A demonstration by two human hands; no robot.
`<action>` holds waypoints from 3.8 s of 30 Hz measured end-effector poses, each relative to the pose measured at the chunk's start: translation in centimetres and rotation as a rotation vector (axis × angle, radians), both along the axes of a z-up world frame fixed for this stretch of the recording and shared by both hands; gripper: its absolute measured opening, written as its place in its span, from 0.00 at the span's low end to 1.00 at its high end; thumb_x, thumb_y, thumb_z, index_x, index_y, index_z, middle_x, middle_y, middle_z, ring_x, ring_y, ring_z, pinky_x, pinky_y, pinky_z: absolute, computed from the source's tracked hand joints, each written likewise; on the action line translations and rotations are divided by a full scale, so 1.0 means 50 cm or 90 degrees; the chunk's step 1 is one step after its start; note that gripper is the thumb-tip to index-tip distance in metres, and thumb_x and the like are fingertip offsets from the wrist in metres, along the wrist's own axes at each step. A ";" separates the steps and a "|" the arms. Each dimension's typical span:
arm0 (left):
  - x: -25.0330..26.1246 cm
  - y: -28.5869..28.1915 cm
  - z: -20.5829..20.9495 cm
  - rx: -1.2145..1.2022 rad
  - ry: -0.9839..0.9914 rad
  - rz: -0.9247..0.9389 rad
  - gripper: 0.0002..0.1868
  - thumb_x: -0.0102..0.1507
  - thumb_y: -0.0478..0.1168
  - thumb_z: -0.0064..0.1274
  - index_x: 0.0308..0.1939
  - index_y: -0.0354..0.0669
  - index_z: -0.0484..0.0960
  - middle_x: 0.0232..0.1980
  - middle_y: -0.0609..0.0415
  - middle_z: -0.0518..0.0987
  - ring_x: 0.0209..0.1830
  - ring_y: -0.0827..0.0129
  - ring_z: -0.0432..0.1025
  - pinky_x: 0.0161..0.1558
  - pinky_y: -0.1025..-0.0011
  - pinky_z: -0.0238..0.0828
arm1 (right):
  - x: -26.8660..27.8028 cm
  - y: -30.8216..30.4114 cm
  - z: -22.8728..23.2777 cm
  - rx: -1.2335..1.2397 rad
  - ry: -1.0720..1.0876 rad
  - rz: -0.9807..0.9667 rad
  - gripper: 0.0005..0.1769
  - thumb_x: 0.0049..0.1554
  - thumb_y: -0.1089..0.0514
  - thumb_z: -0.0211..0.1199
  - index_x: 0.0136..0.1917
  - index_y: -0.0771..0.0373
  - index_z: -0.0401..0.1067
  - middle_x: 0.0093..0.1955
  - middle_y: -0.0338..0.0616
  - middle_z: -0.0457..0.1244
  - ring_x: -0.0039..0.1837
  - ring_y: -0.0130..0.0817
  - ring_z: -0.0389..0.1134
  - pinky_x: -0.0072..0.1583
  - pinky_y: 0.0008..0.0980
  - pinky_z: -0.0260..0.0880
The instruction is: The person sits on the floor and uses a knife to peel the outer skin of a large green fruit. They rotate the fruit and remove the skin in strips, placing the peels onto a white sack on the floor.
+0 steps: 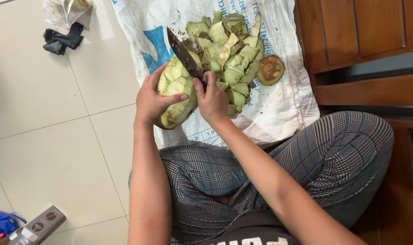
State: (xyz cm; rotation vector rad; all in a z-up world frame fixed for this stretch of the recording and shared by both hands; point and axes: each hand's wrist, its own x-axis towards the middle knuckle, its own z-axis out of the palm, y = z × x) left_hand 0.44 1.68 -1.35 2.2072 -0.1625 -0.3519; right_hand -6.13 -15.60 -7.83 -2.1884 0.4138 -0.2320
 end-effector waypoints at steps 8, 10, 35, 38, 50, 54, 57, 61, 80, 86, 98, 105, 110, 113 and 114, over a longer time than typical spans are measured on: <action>0.002 0.002 -0.002 -0.009 -0.005 -0.001 0.57 0.38 0.57 0.76 0.72 0.53 0.73 0.62 0.50 0.77 0.63 0.59 0.73 0.64 0.63 0.68 | -0.040 -0.044 -0.021 0.105 0.002 0.054 0.18 0.69 0.41 0.46 0.56 0.58 0.58 0.31 0.52 0.65 0.37 0.56 0.71 0.38 0.50 0.64; 0.001 0.002 -0.001 -0.017 0.006 -0.001 0.57 0.38 0.57 0.76 0.72 0.53 0.73 0.62 0.50 0.77 0.63 0.60 0.74 0.64 0.63 0.69 | -0.034 -0.046 -0.012 0.121 0.027 0.070 0.18 0.69 0.41 0.46 0.56 0.58 0.58 0.31 0.53 0.65 0.36 0.56 0.71 0.38 0.50 0.64; -0.006 -0.001 -0.006 0.023 -0.024 -0.008 0.57 0.39 0.59 0.76 0.72 0.53 0.73 0.62 0.50 0.77 0.63 0.59 0.74 0.63 0.62 0.70 | 0.031 -0.024 -0.021 0.010 0.027 0.028 0.19 0.70 0.40 0.44 0.54 0.58 0.59 0.34 0.52 0.67 0.39 0.58 0.71 0.39 0.54 0.65; -0.002 0.002 -0.004 0.010 -0.008 0.001 0.57 0.38 0.59 0.76 0.71 0.54 0.73 0.62 0.51 0.77 0.63 0.60 0.74 0.63 0.63 0.69 | 0.011 -0.039 -0.043 0.086 0.061 0.011 0.19 0.69 0.40 0.41 0.57 0.57 0.60 0.35 0.52 0.68 0.39 0.55 0.73 0.39 0.51 0.67; -0.013 -0.009 0.004 0.022 0.004 0.008 0.61 0.38 0.63 0.75 0.74 0.54 0.70 0.65 0.49 0.75 0.65 0.60 0.73 0.64 0.62 0.69 | 0.006 -0.112 0.094 0.356 0.146 -0.020 0.22 0.66 0.46 0.50 0.68 0.57 0.55 0.30 0.44 0.62 0.26 0.33 0.59 0.31 0.40 0.61; -0.025 -0.005 -0.017 -0.081 0.013 0.076 0.68 0.38 0.62 0.74 0.78 0.53 0.55 0.66 0.45 0.73 0.63 0.61 0.71 0.61 0.64 0.69 | -0.009 -0.126 0.072 0.203 0.030 0.046 0.25 0.65 0.46 0.53 0.70 0.61 0.62 0.30 0.45 0.64 0.31 0.30 0.67 0.36 0.34 0.68; -0.014 0.016 -0.076 -0.252 0.039 0.162 0.48 0.59 0.59 0.61 0.78 0.53 0.57 0.68 0.43 0.71 0.64 0.64 0.71 0.59 0.66 0.73 | -0.004 -0.124 0.021 0.049 -0.098 0.023 0.19 0.74 0.46 0.55 0.61 0.65 0.71 0.43 0.46 0.69 0.43 0.33 0.70 0.45 0.34 0.70; -0.012 0.038 -0.124 -0.199 0.079 0.227 0.27 0.70 0.56 0.53 0.66 0.42 0.79 0.64 0.44 0.82 0.63 0.64 0.77 0.63 0.68 0.71 | -0.013 -0.124 0.031 0.112 0.067 -0.002 0.23 0.66 0.41 0.58 0.48 0.63 0.76 0.29 0.40 0.64 0.31 0.31 0.65 0.37 0.35 0.65; -0.077 0.009 -0.045 -0.059 0.253 0.063 0.57 0.36 0.61 0.75 0.60 0.28 0.72 0.53 0.38 0.82 0.51 0.58 0.81 0.53 0.66 0.78 | -0.030 -0.077 0.109 0.305 0.242 -0.037 0.36 0.49 0.30 0.69 0.51 0.65 0.74 0.33 0.41 0.66 0.25 0.25 0.63 0.26 0.28 0.64; -0.113 -0.016 -0.038 -0.103 0.140 0.027 0.58 0.35 0.57 0.77 0.62 0.32 0.68 0.56 0.43 0.81 0.54 0.60 0.78 0.56 0.67 0.74 | -0.033 -0.074 0.121 0.303 0.205 -0.021 0.40 0.44 0.32 0.72 0.54 0.66 0.71 0.38 0.42 0.69 0.28 0.28 0.67 0.26 0.29 0.66; -0.135 -0.042 -0.054 -0.313 0.262 0.070 0.39 0.57 0.59 0.58 0.65 0.40 0.73 0.54 0.50 0.82 0.51 0.68 0.78 0.53 0.70 0.75 | -0.028 -0.117 0.123 0.330 0.180 -0.024 0.33 0.49 0.36 0.73 0.53 0.66 0.71 0.35 0.39 0.66 0.27 0.24 0.64 0.26 0.26 0.64; -0.145 -0.060 -0.118 -0.605 0.207 0.194 0.27 0.70 0.54 0.49 0.69 0.45 0.75 0.58 0.49 0.81 0.52 0.70 0.75 0.54 0.74 0.74 | -0.014 -0.170 0.129 0.499 0.149 0.030 0.29 0.53 0.36 0.68 0.50 0.64 0.71 0.28 0.34 0.61 0.22 0.22 0.57 0.24 0.25 0.56; -0.151 -0.081 -0.110 -0.786 0.300 0.228 0.27 0.72 0.49 0.47 0.71 0.39 0.63 0.64 0.42 0.73 0.58 0.62 0.76 0.56 0.64 0.76 | -0.027 -0.150 0.094 0.596 0.143 0.039 0.24 0.54 0.37 0.66 0.50 0.58 0.70 0.28 0.32 0.61 0.21 0.21 0.55 0.24 0.24 0.55; -0.153 -0.072 -0.075 -0.816 0.440 0.182 0.34 0.69 0.49 0.46 0.75 0.46 0.54 0.66 0.43 0.71 0.58 0.60 0.76 0.55 0.61 0.77 | -0.027 -0.141 0.060 0.620 0.146 0.067 0.22 0.57 0.38 0.65 0.50 0.57 0.69 0.28 0.31 0.58 0.21 0.20 0.53 0.24 0.24 0.52; -0.159 -0.069 -0.067 -0.826 0.483 0.149 0.36 0.68 0.50 0.46 0.77 0.47 0.52 0.67 0.44 0.71 0.58 0.60 0.75 0.55 0.61 0.77 | -0.032 -0.140 0.051 0.622 0.146 0.081 0.21 0.58 0.39 0.65 0.50 0.57 0.69 0.28 0.31 0.58 0.22 0.19 0.53 0.24 0.24 0.51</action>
